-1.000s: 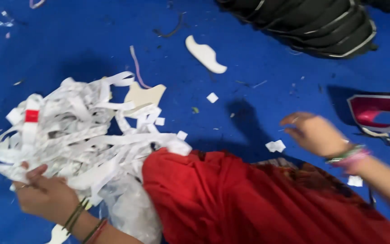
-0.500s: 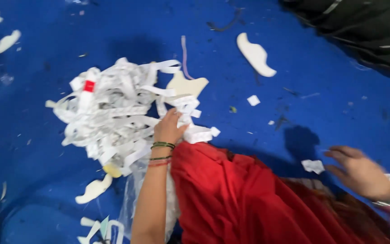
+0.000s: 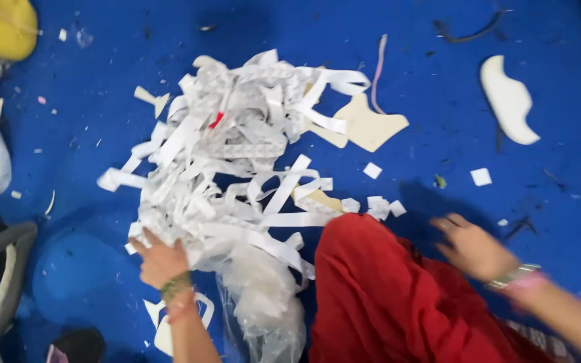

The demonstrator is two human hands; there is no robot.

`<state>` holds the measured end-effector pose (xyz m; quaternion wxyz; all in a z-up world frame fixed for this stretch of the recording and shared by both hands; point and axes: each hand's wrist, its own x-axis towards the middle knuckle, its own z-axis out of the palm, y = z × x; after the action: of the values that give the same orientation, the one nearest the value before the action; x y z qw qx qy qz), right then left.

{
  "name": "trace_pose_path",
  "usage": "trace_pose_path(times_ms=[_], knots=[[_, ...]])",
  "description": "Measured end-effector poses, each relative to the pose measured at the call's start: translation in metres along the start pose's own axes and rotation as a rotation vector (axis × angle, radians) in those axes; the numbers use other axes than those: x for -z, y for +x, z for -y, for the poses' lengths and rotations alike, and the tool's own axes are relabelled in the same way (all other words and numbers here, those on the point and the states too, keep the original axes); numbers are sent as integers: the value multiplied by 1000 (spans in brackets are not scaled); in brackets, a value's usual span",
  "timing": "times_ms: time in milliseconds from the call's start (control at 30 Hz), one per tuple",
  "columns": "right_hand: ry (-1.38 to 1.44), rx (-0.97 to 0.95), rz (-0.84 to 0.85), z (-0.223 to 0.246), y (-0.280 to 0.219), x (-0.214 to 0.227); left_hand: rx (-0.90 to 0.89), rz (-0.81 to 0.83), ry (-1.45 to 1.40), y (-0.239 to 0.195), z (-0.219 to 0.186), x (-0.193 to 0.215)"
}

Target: The person sorts and organizes small white labels and fabric components for shoe manufacturing while sitting on the floor.

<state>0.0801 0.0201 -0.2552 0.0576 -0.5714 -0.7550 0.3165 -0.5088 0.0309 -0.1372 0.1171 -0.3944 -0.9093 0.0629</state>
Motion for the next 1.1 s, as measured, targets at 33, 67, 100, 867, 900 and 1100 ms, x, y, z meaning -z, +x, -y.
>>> trace_pose_path(times_ms=[33, 67, 100, 867, 900, 1100], knots=[[92, 20, -151, -1, 27, -30, -80, -82, -104, -20, -15, 19], [87, 30, -138, 12, 46, -41, -65, -74, -100, -37, -32, 14], [193, -69, -199, 24, 64, -53, -278, -211, -112, -54, -50, 11], [804, -9, -441, 56, 121, -38, -555, 121, -202, -50, -89, -73], [534, -50, -590, 42, 107, -28, -496, 246, -134, -49, -93, -62], [4, -51, -791, -28, 100, -45, -626, 82, -444, -73, -173, -15]])
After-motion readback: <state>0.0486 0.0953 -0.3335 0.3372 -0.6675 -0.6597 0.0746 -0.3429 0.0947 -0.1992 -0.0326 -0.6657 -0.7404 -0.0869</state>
